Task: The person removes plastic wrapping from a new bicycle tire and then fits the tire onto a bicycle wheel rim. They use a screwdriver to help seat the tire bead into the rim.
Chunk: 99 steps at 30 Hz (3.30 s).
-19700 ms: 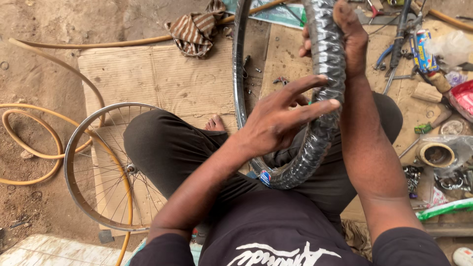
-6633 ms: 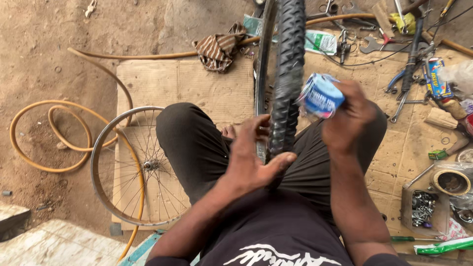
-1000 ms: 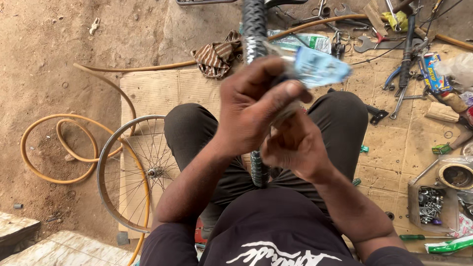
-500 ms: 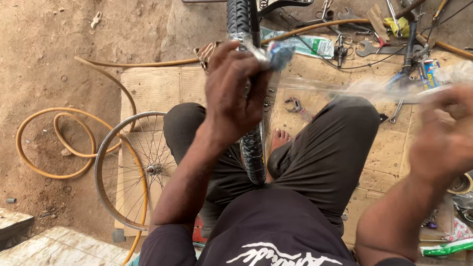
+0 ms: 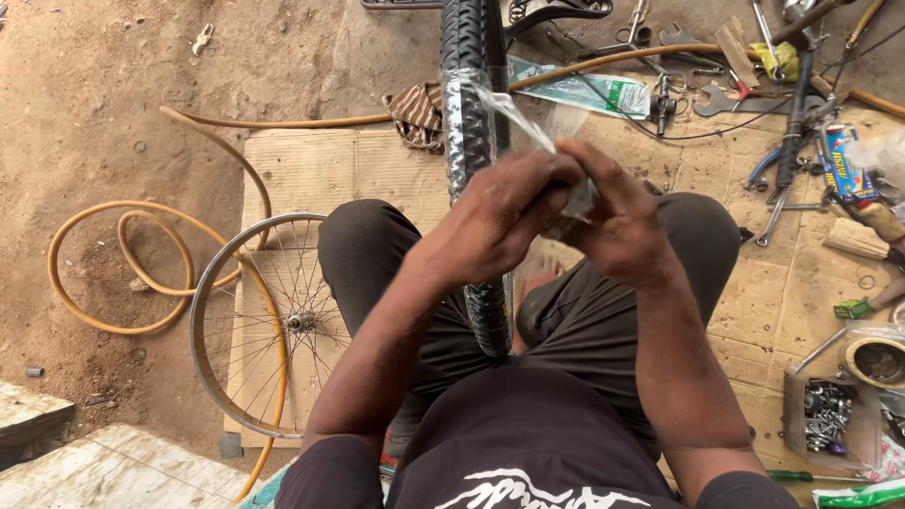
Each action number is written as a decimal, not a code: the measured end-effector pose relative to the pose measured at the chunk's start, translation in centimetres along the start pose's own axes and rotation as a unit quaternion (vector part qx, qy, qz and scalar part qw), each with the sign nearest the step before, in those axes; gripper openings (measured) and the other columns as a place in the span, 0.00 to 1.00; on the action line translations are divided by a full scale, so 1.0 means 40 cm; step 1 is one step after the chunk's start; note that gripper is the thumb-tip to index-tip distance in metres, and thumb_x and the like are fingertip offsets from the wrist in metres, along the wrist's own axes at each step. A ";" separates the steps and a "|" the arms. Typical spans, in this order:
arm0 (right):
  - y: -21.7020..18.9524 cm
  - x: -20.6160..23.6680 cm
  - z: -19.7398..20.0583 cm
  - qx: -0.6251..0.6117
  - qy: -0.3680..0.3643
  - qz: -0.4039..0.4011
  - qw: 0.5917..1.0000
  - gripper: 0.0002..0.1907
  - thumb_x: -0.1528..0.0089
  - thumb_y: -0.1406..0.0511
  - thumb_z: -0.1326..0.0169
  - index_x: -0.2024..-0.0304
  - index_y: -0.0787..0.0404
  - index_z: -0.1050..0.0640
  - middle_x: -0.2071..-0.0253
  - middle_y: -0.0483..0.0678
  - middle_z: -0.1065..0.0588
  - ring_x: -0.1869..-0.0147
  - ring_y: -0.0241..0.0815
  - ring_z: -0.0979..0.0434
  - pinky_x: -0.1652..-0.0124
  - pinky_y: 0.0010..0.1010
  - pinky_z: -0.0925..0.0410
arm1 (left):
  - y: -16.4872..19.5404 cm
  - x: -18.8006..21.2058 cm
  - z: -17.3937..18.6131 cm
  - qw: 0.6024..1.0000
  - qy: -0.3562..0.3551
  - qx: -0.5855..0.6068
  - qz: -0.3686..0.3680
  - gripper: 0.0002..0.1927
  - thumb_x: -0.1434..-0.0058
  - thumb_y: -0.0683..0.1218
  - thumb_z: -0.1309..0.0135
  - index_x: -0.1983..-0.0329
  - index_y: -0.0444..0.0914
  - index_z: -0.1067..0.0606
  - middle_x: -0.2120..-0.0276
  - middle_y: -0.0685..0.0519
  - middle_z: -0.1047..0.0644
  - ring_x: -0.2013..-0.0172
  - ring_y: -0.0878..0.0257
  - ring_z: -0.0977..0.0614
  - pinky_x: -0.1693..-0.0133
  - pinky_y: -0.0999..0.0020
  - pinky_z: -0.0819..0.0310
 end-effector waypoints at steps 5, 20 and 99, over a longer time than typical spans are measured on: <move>0.092 0.005 0.113 0.230 0.185 0.005 0.955 0.07 0.32 0.73 0.39 0.52 0.60 0.20 0.67 0.44 0.22 0.67 0.32 0.18 0.69 0.26 0.27 | -0.029 0.060 0.072 0.989 0.124 -0.049 -0.067 0.12 0.29 0.35 0.47 0.45 0.40 0.25 0.54 0.54 0.19 0.56 0.61 0.15 0.55 0.66 0.19; 0.378 0.030 -0.117 0.103 0.084 -0.336 0.933 0.21 0.40 0.69 0.48 0.44 0.62 0.22 0.58 0.53 0.20 0.58 0.49 0.18 0.59 0.39 0.23 | -0.266 0.216 -0.125 0.902 0.055 0.034 0.426 0.14 0.27 0.47 0.54 0.48 0.33 0.26 0.66 0.44 0.25 0.70 0.58 0.23 0.65 0.62 0.26; 0.237 0.031 0.022 -0.122 0.047 -0.237 0.963 0.08 0.34 0.65 0.40 0.60 0.65 0.20 0.68 0.49 0.22 0.71 0.34 0.24 0.71 0.23 0.27 | -0.221 0.213 -0.199 0.729 0.103 0.435 0.519 0.31 0.25 0.61 0.61 0.48 0.28 0.26 0.55 0.33 0.25 0.63 0.49 0.18 0.58 0.53 0.17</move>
Point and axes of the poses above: each hand's wrist, its own x-axis away from the middle knuckle, its own z-axis out of the back of the hand, y = z × x, the point moved 1 cm from there along -x, towards the middle knuckle
